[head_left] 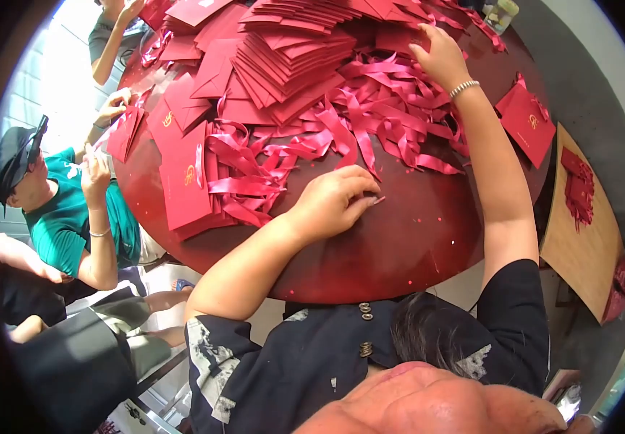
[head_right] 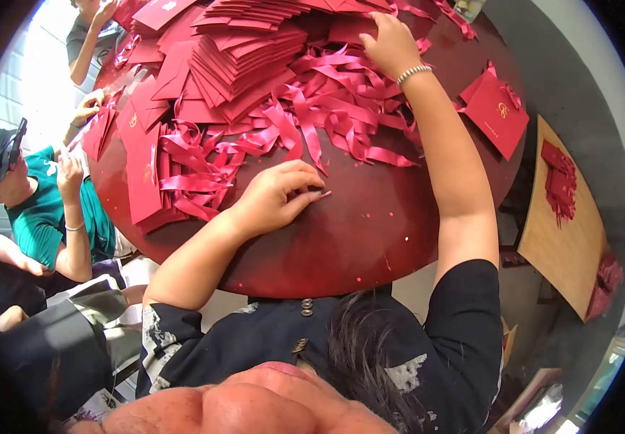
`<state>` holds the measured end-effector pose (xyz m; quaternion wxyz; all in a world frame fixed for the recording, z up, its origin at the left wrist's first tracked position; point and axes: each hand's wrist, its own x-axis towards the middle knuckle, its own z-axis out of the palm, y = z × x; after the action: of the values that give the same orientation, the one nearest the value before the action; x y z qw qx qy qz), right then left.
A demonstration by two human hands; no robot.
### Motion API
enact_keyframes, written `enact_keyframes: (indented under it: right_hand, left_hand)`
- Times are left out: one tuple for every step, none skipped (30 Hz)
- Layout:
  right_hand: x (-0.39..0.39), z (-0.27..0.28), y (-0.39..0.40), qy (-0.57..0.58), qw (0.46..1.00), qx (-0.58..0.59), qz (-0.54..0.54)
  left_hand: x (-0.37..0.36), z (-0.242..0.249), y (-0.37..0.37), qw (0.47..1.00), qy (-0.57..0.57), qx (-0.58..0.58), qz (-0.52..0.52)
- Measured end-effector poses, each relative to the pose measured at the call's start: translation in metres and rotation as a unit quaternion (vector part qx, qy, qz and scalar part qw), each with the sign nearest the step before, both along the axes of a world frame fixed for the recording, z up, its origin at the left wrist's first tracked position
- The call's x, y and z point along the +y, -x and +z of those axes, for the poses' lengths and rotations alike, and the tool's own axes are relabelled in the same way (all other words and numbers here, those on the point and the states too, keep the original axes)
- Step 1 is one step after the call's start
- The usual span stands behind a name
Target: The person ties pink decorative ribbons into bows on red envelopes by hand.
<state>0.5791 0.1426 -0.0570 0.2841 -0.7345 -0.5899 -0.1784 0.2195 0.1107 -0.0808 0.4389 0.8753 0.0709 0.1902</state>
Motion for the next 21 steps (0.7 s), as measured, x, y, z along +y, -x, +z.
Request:
enact_keyframes:
  right_hand:
    - [0.014, 0.002, -0.001, 0.019, 0.999, -0.017, -0.044]
    - [0.029, 0.002, -0.006, 0.037, 0.995, -0.035, -0.088]
    - [0.045, -0.002, -0.013, 0.032, 0.995, -0.035, -0.085]
    - [0.060, -0.013, -0.025, 0.020, 0.995, -0.050, -0.079]
    - [0.070, -0.014, -0.023, 0.008, 0.995, -0.065, -0.071]
    - [0.078, -0.016, -0.021, 0.010, 0.992, -0.089, -0.090]
    - [0.080, -0.013, -0.019, 0.009, 0.993, -0.089, -0.084]
    - [0.079, -0.008, -0.021, 0.062, 0.991, -0.065, -0.094]
    - [0.076, -0.004, -0.024, 0.116, 0.987, -0.043, -0.103]
    - [0.070, 0.000, -0.026, 0.127, 0.983, -0.061, -0.121]
    - [0.065, 0.001, -0.031, 0.137, 0.979, -0.078, -0.132]
    - [0.063, -0.018, -0.057, 0.056, 0.989, -0.108, -0.083]
    - [0.042, -0.009, -0.041, 0.031, 0.990, -0.093, -0.099]
    - [0.019, 0.000, -0.019, -0.049, 0.994, -0.093, -0.039]
    - [-0.005, 0.013, 0.004, -0.029, 0.995, -0.053, -0.083]
    - [-0.026, 0.011, 0.014, -0.097, 0.994, -0.014, -0.043]
    - [-0.048, 0.022, 0.041, -0.109, 0.993, 0.036, 0.025]
    - [-0.068, 0.021, 0.055, -0.130, 0.988, 0.025, 0.081]
    - [-0.084, 0.022, 0.072, -0.128, 0.976, 0.028, 0.175]
    - [-0.099, 0.024, 0.091, -0.125, 0.958, 0.030, 0.257]
    - [-0.115, 0.028, 0.111, -0.090, 0.951, -0.020, 0.295]
  left_hand:
    - [0.001, 0.000, 0.001, 1.000, -0.011, -0.009, -0.007]
    - [0.002, 0.001, 0.003, 1.000, -0.023, -0.018, -0.013]
    - [0.002, 0.002, 0.003, 0.999, -0.041, -0.016, -0.013]
    - [0.001, 0.005, 0.004, 0.999, -0.038, -0.009, -0.015]
    - [0.001, 0.007, 0.005, 0.999, -0.033, -0.003, -0.015]
    - [0.001, 0.006, 0.006, 0.999, -0.039, -0.011, -0.019]
    - [0.002, 0.006, 0.007, 0.999, -0.039, -0.010, -0.012]
    - [0.003, 0.005, 0.007, 0.999, -0.033, -0.014, -0.020]
    - [0.003, 0.004, 0.008, 0.999, -0.026, -0.019, -0.027]
    - [0.004, 0.000, 0.008, 0.999, -0.020, -0.026, -0.034]
    - [0.004, -0.001, 0.008, 0.999, -0.020, -0.023, -0.017]
    - [0.005, -0.001, 0.008, 0.999, 0.026, -0.027, -0.025]
    - [0.007, -0.002, 0.010, 0.997, 0.069, -0.032, -0.024]
    - [0.009, -0.004, 0.009, 0.996, 0.075, -0.053, -0.004]
    - [0.011, -0.006, 0.007, 0.994, 0.080, -0.075, 0.015]
    - [0.013, 0.003, 0.009, 0.976, 0.209, -0.042, 0.038]
    - [0.016, 0.011, 0.008, 0.940, 0.336, -0.015, 0.053]
    - [0.021, 0.007, 0.006, 0.901, 0.425, -0.065, 0.061]
    - [0.027, 0.002, 0.003, 0.851, 0.510, -0.114, 0.057]
    - [0.035, 0.007, 0.003, 0.789, 0.600, -0.105, 0.077]
    - [0.035, 0.020, 0.011, 0.754, 0.640, -0.120, 0.088]
